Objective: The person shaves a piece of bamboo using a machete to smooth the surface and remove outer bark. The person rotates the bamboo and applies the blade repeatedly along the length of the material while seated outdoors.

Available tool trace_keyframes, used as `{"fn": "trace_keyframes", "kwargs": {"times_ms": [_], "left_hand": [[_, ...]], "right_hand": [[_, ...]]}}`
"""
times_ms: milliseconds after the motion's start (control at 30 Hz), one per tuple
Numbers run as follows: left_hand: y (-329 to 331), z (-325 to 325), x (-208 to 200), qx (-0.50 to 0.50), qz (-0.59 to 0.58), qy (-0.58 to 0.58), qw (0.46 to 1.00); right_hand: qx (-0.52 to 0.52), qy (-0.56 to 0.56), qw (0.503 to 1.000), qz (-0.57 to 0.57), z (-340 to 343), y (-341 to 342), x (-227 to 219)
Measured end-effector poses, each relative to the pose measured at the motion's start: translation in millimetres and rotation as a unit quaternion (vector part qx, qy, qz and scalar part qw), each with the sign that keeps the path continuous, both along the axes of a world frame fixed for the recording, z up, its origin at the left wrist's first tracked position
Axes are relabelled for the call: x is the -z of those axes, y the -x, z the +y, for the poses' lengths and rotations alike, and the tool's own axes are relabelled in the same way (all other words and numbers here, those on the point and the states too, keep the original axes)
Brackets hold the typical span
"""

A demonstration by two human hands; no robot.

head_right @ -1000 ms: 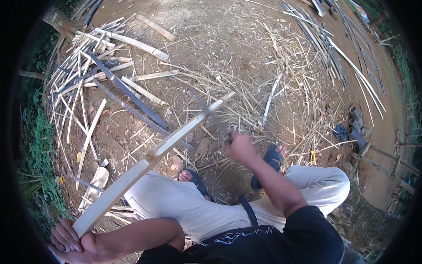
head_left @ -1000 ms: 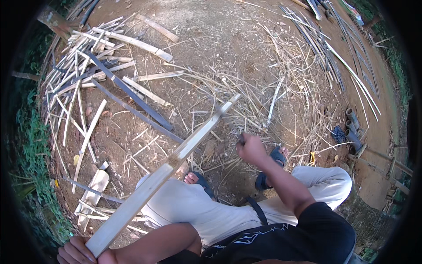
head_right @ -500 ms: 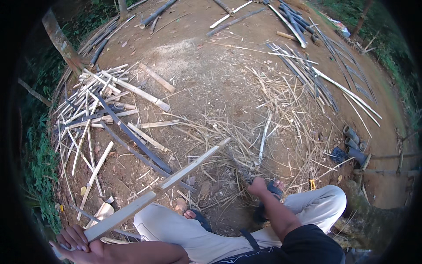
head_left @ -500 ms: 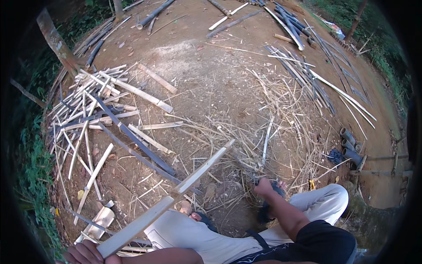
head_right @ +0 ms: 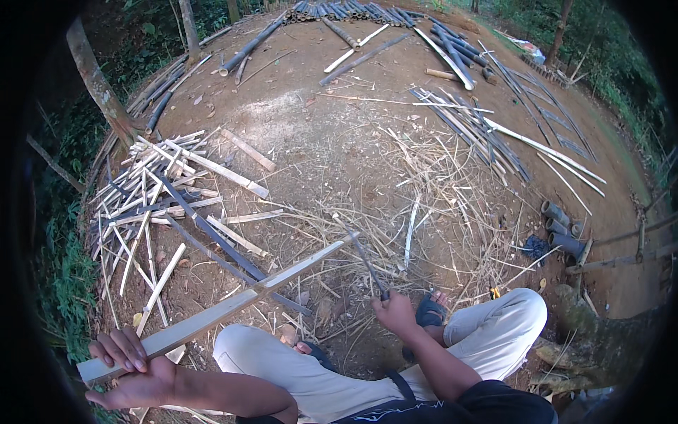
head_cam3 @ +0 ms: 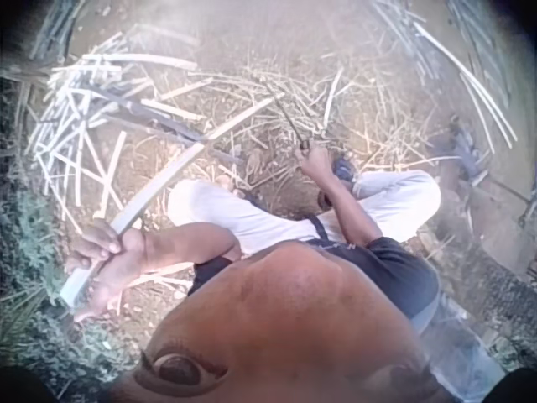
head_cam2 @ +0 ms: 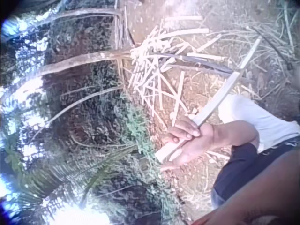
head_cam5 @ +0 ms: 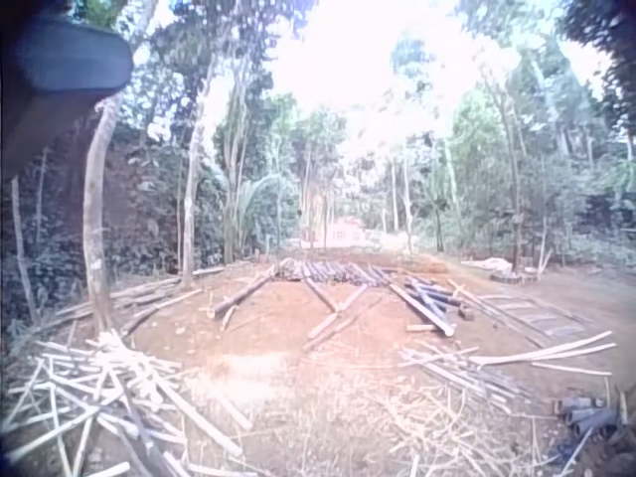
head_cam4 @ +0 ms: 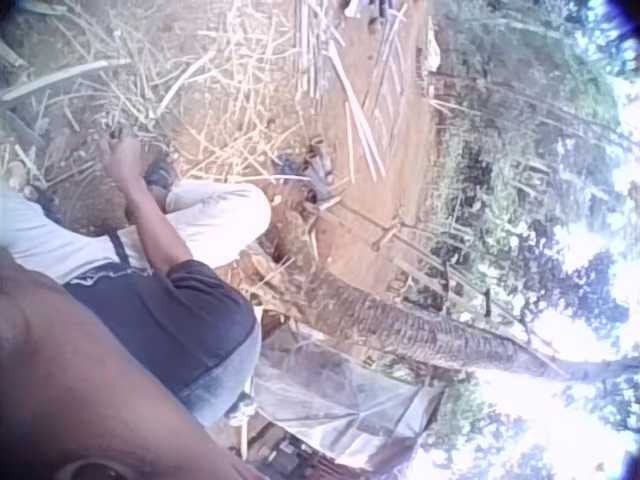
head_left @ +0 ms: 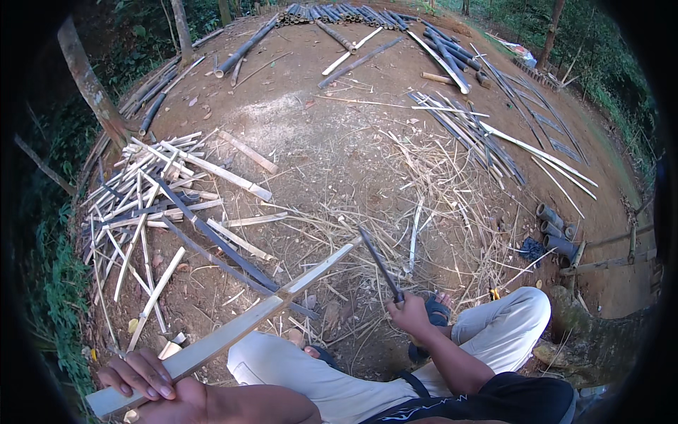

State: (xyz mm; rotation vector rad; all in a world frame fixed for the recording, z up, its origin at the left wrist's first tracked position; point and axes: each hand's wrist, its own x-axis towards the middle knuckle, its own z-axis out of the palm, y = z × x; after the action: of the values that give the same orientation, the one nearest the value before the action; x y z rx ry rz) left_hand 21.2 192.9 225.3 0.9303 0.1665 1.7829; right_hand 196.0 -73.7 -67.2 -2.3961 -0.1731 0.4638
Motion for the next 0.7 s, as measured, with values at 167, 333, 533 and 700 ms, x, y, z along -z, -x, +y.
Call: {"fn": "trace_keyframes", "kwargs": {"times_ms": [167, 333, 533, 700], "left_hand": [[-8.8, -13.4, -5.0, -0.057, 0.010, 0.021, 0.998], [-19.2, -20.6, -7.6, -0.131, 0.032, 0.052, 0.989], [19.1, 2.0, 1.6, -0.069, 0.056, 0.007, 0.996], [20.2, 5.6, 9.4, -0.048, 0.090, -0.041, 0.994]], "right_hand": [[-0.214, -0.143, 0.957, -0.136, 55.1, 30.8, -69.9], [-0.227, -0.108, 0.957, -0.145, 64.2, 24.5, -65.4], [-0.155, 0.003, 0.988, -0.020, 55.9, -17.5, -31.1], [-0.175, -0.052, 0.981, -0.061, 49.6, -20.0, -18.2]]}}
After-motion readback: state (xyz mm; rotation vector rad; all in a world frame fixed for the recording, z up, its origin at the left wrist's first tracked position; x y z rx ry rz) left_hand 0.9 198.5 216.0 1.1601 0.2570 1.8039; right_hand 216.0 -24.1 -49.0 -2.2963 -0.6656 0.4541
